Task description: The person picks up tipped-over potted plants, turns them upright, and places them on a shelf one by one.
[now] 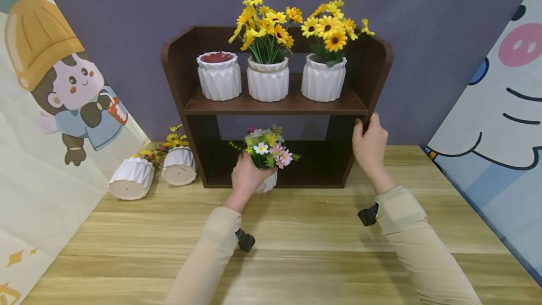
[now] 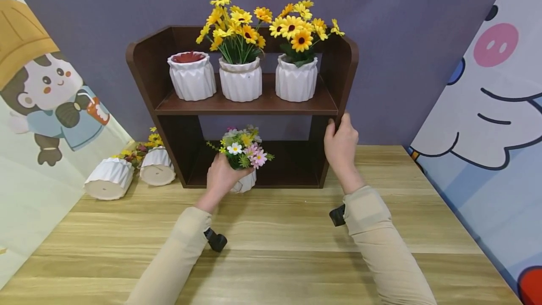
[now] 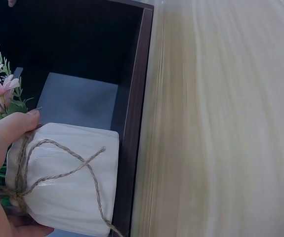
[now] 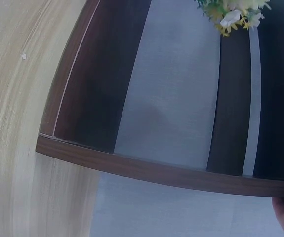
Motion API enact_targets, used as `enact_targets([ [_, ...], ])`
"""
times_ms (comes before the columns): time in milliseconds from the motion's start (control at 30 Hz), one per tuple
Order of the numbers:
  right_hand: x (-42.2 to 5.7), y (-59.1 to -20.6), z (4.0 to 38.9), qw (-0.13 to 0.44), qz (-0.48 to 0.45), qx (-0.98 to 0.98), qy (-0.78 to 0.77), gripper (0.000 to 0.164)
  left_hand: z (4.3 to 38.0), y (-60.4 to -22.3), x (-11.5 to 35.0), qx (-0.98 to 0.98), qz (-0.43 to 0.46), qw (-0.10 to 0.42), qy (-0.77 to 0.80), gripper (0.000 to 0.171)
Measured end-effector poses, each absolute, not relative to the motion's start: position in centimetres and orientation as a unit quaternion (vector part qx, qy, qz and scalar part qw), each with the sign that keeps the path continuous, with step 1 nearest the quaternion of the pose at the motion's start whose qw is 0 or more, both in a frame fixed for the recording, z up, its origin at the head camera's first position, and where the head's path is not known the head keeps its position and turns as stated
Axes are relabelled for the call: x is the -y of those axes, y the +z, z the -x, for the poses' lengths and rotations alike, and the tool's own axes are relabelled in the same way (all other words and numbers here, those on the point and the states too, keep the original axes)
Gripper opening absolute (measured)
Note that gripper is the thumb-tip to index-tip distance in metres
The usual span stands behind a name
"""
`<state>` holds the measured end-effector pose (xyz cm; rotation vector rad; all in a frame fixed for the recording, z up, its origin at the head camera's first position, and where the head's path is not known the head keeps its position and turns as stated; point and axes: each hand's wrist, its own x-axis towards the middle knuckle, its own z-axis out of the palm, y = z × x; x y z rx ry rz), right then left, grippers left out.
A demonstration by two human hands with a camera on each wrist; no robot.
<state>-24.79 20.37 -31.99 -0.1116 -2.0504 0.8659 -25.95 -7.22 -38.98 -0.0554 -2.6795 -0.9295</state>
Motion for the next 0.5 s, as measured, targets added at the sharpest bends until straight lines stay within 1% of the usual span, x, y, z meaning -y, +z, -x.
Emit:
enact_targets([
  [200,-20.1,-31.9,24.8,0.443,0.043,0.826,0.346,0.022,26.3,-39.3,6.2,0.930,0.031,0.166,-0.326,0.104],
  [500,-20.1,-32.0,24.8,0.445,0.053,0.823,0.350,0.023,26.9,-39.6,4.4,0.934,0.025,0.150,-0.324,0.105],
])
